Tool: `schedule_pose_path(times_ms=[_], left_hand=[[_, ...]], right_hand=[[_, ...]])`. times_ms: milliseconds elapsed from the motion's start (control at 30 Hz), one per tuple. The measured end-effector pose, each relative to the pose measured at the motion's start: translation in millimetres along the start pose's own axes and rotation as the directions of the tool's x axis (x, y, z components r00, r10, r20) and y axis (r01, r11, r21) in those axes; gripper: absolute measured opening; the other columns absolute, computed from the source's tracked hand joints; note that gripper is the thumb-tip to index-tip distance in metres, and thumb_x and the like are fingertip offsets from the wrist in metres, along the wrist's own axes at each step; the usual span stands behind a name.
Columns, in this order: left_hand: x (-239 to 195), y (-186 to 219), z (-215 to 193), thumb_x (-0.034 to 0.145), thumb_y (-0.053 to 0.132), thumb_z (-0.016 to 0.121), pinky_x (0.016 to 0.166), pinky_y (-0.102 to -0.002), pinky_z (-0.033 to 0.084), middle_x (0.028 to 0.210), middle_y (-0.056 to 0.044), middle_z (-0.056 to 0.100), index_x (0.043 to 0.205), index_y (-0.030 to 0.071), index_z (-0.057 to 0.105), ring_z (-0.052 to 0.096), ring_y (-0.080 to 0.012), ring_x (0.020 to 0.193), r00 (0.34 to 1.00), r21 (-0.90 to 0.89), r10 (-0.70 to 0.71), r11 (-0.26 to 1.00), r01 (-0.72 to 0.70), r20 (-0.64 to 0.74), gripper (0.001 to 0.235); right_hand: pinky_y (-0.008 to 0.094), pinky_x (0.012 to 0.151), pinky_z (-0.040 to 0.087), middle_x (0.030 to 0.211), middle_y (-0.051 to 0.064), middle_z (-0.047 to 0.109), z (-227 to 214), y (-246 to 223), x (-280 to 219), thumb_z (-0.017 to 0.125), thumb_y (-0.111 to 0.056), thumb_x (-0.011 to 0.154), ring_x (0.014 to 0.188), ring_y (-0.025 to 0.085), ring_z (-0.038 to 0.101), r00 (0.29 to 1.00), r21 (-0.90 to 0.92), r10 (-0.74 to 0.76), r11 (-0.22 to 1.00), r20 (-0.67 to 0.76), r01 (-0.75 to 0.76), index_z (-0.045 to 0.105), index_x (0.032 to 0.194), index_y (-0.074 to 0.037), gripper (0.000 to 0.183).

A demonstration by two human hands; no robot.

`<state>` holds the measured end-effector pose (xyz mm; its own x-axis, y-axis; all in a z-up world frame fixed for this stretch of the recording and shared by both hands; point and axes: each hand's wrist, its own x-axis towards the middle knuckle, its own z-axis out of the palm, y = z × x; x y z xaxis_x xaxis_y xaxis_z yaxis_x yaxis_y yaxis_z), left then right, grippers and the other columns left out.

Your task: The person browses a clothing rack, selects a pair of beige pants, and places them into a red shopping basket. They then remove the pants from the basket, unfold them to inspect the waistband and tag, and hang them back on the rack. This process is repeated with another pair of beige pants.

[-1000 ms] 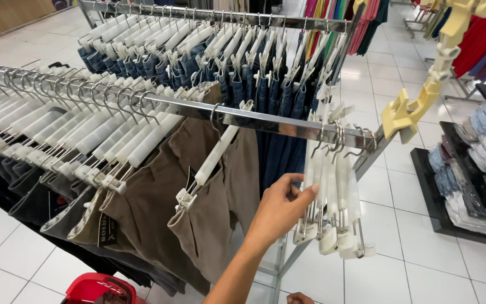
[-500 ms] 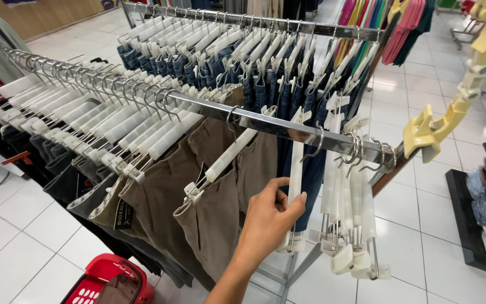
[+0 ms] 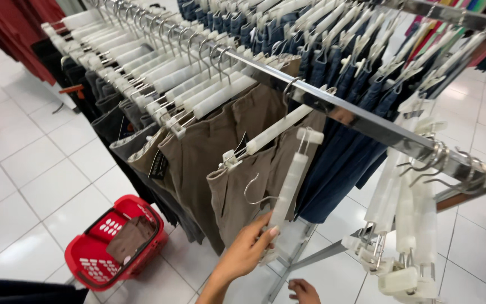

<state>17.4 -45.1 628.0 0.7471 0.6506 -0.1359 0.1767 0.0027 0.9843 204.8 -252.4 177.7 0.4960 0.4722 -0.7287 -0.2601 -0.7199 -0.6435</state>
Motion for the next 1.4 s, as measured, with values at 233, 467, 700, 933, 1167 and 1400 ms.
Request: schedule_pose_path(times_ms=[233, 467, 700, 933, 1167, 1400], left_hand=[[-65, -112, -28, 0.101, 0.030, 0.048, 0.062, -0.022, 0.048, 0.088, 0.003, 0.072, 0.143, 0.024, 0.063, 0.052, -0.0061, 0.074, 0.983, -0.006, -0.180, 0.984, 0.180, -0.043, 0.046], [-136, -166, -33, 0.097, 0.025, 0.058, 0.058, -0.019, 0.047, 0.106, 0.018, 0.076, 0.127, 0.028, 0.075, 0.043, -0.0045, 0.064, 0.890, -0.096, -0.434, 0.901, 0.424, -0.144, 0.035], [-192, -200, -48, 0.092, 0.043, 0.066, 0.062, -0.026, 0.056, 0.069, -0.004, 0.059, 0.098, 0.009, 0.076, 0.059, -0.0136, 0.058, 0.224, -0.711, -0.766, 0.642, 0.286, -0.602, 0.036], [-237, -238, -94, 0.095, 0.036, 0.066, 0.064, -0.029, 0.039, 0.045, 0.004, 0.042, 0.074, 0.010, 0.066, 0.037, -0.0128, 0.049, -0.126, -0.505, -0.490, 0.818, 0.276, -0.863, 0.033], [-275, -252, -172, 0.094, 0.044, 0.067, 0.092, -0.033, 0.041, 0.044, 0.006, 0.044, 0.080, 0.015, 0.061, 0.043, -0.0176, 0.046, -0.212, -0.445, -0.393, 0.829, 0.339, -0.895, 0.033], [-287, -256, -226, 0.100, 0.050, 0.051, 0.057, -0.032, 0.038, 0.052, 0.000, 0.044, 0.075, 0.014, 0.070, 0.042, -0.0153, 0.051, -0.006, -0.639, -0.660, 0.725, 0.258, -0.751, 0.048]], right_hand=[[0.052, 0.088, 0.051, 0.124, 0.024, 0.053, -9, -257, -134, 0.030, -0.062, 0.095, 0.112, 0.044, 0.059, 0.931, 0.589, -0.334, 0.786, 0.145, 0.190, 0.043, 0.142, 0.002, 0.080], [0.035, 0.058, 0.038, 0.100, 0.021, 0.072, 16, -331, -194, 0.060, -0.027, 0.089, 0.086, 0.029, 0.060, 0.836, -0.294, -0.083, 0.914, 0.542, 0.281, 0.076, 0.111, 0.002, 0.040], [0.033, 0.059, 0.038, 0.058, 0.018, 0.051, 107, -280, -190, 0.065, -0.032, 0.096, 0.058, 0.021, 0.054, 0.844, -0.320, -0.213, 0.858, 0.493, 0.403, 0.066, 0.081, 0.001, 0.037], [0.031, 0.054, 0.034, 0.072, 0.019, 0.064, 203, -299, -256, 0.064, -0.033, 0.094, 0.044, 0.018, 0.039, 0.878, -0.444, -0.196, 0.802, 0.437, 0.400, 0.071, 0.110, -0.006, 0.031], [0.030, 0.051, 0.029, 0.069, 0.014, 0.054, 280, -286, -269, 0.064, -0.028, 0.097, 0.046, 0.016, 0.034, 0.850, -0.327, -0.227, 0.851, 0.475, 0.410, 0.071, 0.101, -0.006, 0.023], [0.031, 0.076, 0.037, 0.097, 0.005, 0.067, 326, -300, -256, 0.065, -0.030, 0.096, 0.079, 0.015, 0.052, 0.727, -0.395, -0.440, 0.630, 0.527, 0.668, 0.071, 0.113, -0.013, 0.025]])
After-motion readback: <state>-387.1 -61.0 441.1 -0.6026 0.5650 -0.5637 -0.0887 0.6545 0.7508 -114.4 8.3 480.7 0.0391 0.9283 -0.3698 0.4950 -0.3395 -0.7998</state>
